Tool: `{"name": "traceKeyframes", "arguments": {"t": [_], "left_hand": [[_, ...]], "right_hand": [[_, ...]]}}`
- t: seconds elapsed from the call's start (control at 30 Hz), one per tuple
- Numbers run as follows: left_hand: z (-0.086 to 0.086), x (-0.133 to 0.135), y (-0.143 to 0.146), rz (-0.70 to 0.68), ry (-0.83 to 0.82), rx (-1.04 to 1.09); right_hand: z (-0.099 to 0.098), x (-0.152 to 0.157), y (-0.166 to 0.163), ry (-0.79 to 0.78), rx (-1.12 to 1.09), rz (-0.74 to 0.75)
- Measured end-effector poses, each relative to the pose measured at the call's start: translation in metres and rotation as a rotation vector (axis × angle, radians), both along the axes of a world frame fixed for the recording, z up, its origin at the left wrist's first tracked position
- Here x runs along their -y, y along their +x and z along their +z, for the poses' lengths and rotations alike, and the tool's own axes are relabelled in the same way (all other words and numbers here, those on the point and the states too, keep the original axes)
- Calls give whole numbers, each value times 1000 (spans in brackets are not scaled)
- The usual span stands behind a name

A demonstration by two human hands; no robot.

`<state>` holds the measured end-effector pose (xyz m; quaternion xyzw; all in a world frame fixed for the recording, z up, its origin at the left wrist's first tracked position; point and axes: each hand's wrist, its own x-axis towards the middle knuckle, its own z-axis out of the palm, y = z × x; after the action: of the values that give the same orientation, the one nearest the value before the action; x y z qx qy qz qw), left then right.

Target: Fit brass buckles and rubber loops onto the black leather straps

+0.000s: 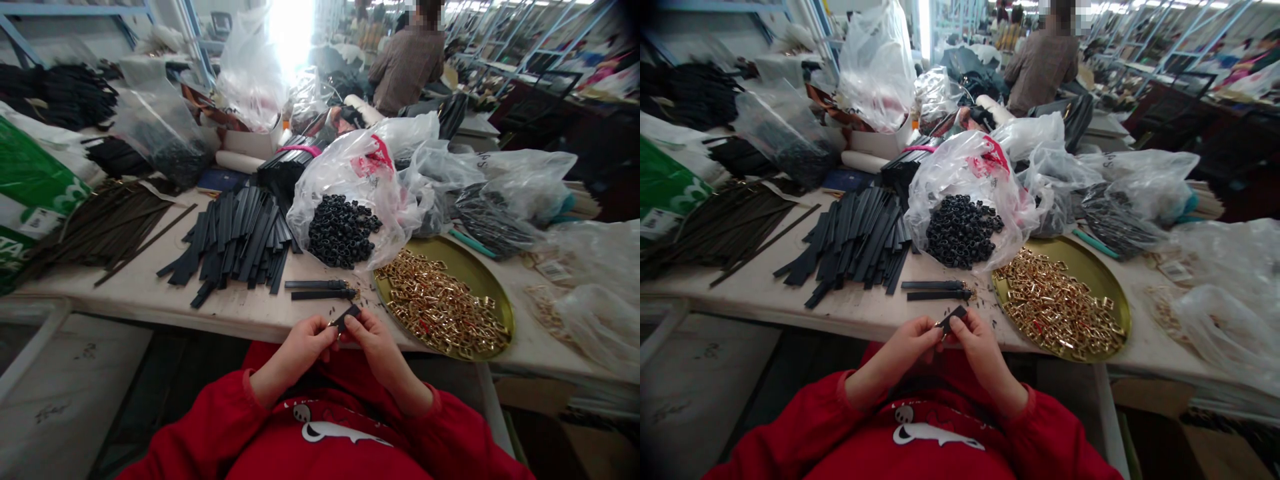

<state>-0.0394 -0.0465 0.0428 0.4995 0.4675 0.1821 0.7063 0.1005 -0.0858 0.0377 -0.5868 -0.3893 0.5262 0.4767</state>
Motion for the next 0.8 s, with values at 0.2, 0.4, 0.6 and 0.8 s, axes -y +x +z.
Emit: {"name": "traceKeyframes", "arguments": {"t": [0.2, 0.4, 0.6, 0.8], "left_hand": [[5, 5, -5, -50, 67, -23], [8, 7, -10, -65, 23, 29], [-3, 6, -10, -35, 13, 16], [7, 5, -13, -66, 179, -82]], "right_hand": [[0, 9, -1, 36, 94, 15], [5, 12, -2, -81, -143, 105], [4, 12, -2, -58, -96, 114], [3, 4, -4, -139, -332, 185]]}}
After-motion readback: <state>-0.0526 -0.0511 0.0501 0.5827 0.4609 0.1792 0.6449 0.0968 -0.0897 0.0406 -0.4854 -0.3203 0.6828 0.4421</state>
